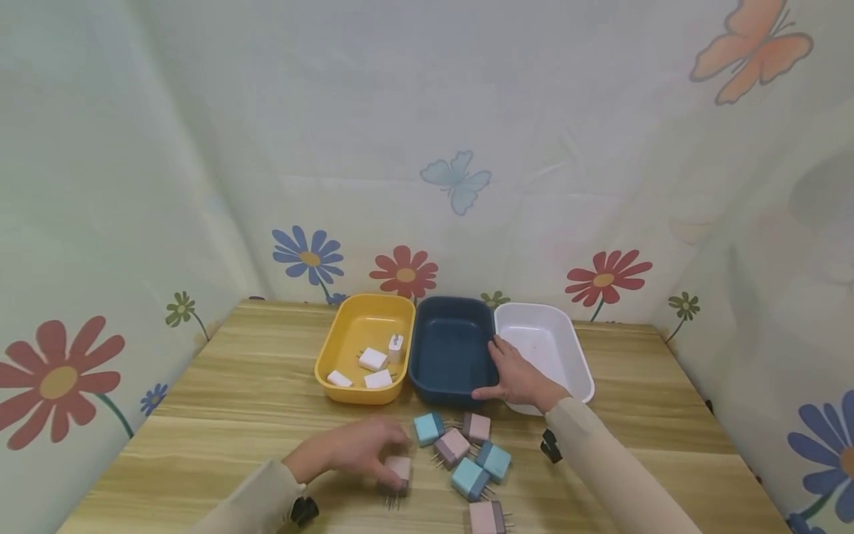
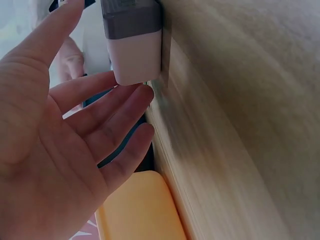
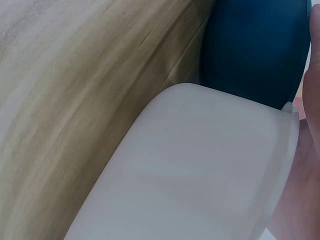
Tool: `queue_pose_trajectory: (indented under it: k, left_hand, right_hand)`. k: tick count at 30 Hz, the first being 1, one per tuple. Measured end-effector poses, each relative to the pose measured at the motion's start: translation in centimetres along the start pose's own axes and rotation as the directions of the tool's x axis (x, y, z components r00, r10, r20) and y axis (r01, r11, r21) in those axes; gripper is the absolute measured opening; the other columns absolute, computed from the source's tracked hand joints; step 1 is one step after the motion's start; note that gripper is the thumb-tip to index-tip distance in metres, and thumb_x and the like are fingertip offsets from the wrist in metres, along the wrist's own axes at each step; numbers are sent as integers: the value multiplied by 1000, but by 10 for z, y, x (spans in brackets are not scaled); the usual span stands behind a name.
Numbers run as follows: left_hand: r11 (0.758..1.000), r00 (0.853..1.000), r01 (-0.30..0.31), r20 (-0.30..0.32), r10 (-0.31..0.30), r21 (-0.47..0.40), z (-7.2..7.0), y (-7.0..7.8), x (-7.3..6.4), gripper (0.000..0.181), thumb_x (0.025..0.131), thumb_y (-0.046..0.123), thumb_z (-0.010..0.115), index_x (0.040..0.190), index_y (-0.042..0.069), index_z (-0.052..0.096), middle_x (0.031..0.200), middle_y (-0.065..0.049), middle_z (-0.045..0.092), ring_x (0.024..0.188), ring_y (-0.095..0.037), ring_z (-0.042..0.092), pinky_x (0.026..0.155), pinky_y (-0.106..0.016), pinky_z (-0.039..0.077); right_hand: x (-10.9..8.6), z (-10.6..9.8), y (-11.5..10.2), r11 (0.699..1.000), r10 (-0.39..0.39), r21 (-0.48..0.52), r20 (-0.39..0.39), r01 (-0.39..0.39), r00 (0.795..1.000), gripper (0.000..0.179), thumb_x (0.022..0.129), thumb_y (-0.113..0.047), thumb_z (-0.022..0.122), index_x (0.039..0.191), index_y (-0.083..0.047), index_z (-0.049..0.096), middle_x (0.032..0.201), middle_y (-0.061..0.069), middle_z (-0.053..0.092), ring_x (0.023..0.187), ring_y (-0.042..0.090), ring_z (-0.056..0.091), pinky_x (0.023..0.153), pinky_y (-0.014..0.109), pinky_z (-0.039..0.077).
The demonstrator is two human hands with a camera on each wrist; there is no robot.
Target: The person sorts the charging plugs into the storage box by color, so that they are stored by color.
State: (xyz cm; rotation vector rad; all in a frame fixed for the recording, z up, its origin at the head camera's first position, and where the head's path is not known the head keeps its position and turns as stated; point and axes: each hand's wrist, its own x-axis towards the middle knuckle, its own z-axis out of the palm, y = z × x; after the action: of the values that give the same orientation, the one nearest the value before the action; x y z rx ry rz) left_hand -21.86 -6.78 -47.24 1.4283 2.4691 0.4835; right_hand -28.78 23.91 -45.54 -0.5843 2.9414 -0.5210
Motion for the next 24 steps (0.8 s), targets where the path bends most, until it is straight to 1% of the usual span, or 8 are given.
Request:
queue_pose_trajectory:
  k: [2,6,10,12,14,19,24]
  left_hand:
    - [1000,1000,3,17,-3,-12,0,2,0,55,71,54,63,107,14,60,96,11,57,84,-1,48,71,-18,41]
    - [1000,999,3,39,-2,-11,-1,4,-1,48,71,51,65,103,16,61,93,13,56,80,-2,48,66,-16,39]
    - [1000,998,16,56,-16,-7,0,5,-1,44,70,49,66,102,18,62,90,15,55,78,-1,47,65,-16,39]
    - [999,997,29,70,-27,-20,0,4,-1,44,70,49,66,102,19,62,88,16,54,77,0,47,64,-16,39]
    - [999,997,26,75,-24,-20,1,3,-1,42,71,49,66,101,20,62,87,16,53,75,1,47,62,-15,39]
    - [1000,996,23,84,-22,-1,3,3,-1,42,70,48,67,101,21,62,86,15,52,73,2,46,60,-15,39]
    - [999,994,34,106,-33,-5,1,6,-1,43,69,47,69,102,21,61,87,15,52,73,2,46,61,-15,40]
  right_hand:
    - [0,0,0,1000,2,3,4,-2,1000,112,62,-64,63,137,6,17,142,22,8,129,34,12,99,48,19]
    - [-1,0,2,1000,-7,-7,5,7,1000,113,63,-60,65,136,8,14,142,24,6,129,34,10,100,46,18]
    - [-1,-1,3,1000,-17,-11,3,17,1000,113,63,-59,66,136,9,13,142,25,7,129,34,10,101,45,18]
    - [0,-1,4,1000,-18,-12,4,18,1000,113,63,-59,66,136,9,13,142,24,7,129,33,10,101,44,18]
    - [0,-1,4,1000,-26,-11,5,26,1000,113,63,-59,66,135,10,13,141,25,7,129,33,10,101,44,19]
    - [1,0,4,1000,-22,-5,12,22,1000,114,63,-60,65,136,10,12,141,25,6,129,33,11,101,44,19]
    - [2,-1,3,1000,7,7,32,-7,999,116,62,-63,64,137,7,10,143,22,3,130,31,9,101,43,18]
